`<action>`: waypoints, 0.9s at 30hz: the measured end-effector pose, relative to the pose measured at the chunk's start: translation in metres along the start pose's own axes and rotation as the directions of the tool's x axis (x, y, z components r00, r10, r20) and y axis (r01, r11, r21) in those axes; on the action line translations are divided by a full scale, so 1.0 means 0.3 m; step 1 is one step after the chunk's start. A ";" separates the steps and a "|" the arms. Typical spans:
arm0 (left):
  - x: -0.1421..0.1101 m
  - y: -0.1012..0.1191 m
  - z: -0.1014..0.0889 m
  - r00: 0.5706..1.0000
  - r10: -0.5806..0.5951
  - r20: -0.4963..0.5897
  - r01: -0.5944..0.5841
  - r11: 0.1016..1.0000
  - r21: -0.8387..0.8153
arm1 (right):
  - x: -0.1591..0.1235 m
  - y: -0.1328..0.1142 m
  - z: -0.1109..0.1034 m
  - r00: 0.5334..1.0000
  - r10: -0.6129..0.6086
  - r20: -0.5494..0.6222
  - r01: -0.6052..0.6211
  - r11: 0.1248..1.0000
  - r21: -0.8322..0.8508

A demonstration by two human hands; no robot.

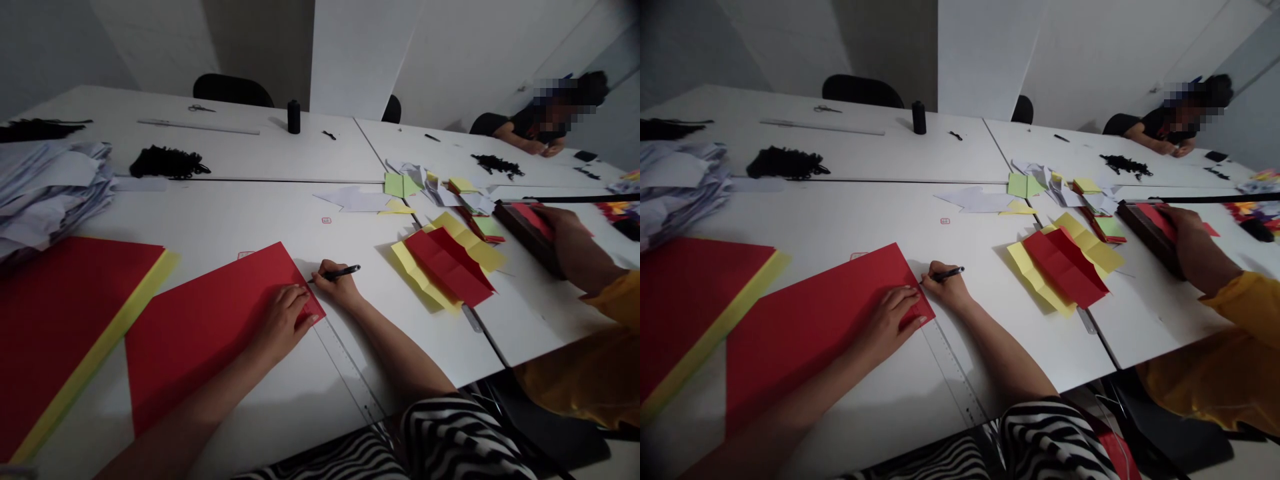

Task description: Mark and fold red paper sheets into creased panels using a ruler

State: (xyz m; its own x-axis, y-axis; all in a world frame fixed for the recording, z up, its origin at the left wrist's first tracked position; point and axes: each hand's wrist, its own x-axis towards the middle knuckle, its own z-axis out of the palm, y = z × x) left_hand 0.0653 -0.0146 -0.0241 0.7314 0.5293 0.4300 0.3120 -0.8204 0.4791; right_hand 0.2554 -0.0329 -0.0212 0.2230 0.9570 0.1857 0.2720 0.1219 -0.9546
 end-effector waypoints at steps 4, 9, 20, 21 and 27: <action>-0.002 -0.002 0.001 1.000 -0.006 0.008 0.006 1.000 -0.001 | 0.035 0.023 -0.022 0.971 0.122 -0.207 -0.058 0.955 0.291; -0.001 0.002 -0.004 1.000 -0.025 0.017 0.026 0.999 -0.022 | 0.017 -0.005 -0.077 0.958 0.248 -0.141 -0.150 0.857 0.493; -0.012 -0.015 0.006 0.999 -0.042 0.026 0.042 0.999 -0.022 | -0.555 -0.152 -0.067 0.985 -0.133 0.106 0.167 0.873 -0.458; -0.012 -0.014 0.005 0.999 -0.044 0.029 0.045 0.999 -0.022 | -0.585 -0.139 -0.045 0.983 -0.156 0.091 0.181 0.842 -0.508; 0.001 0.006 -0.056 0.990 -0.095 0.107 0.100 0.994 -0.046 | -0.626 -0.080 0.027 0.981 -0.180 0.067 0.179 0.732 -0.658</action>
State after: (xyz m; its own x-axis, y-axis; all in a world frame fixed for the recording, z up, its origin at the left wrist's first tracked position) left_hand 0.0559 -0.0122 -0.0103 0.7592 0.5785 0.2981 0.3558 -0.7525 0.5542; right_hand 0.1994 -0.2135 -0.0350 0.1069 0.9348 0.3387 0.8546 0.0877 -0.5118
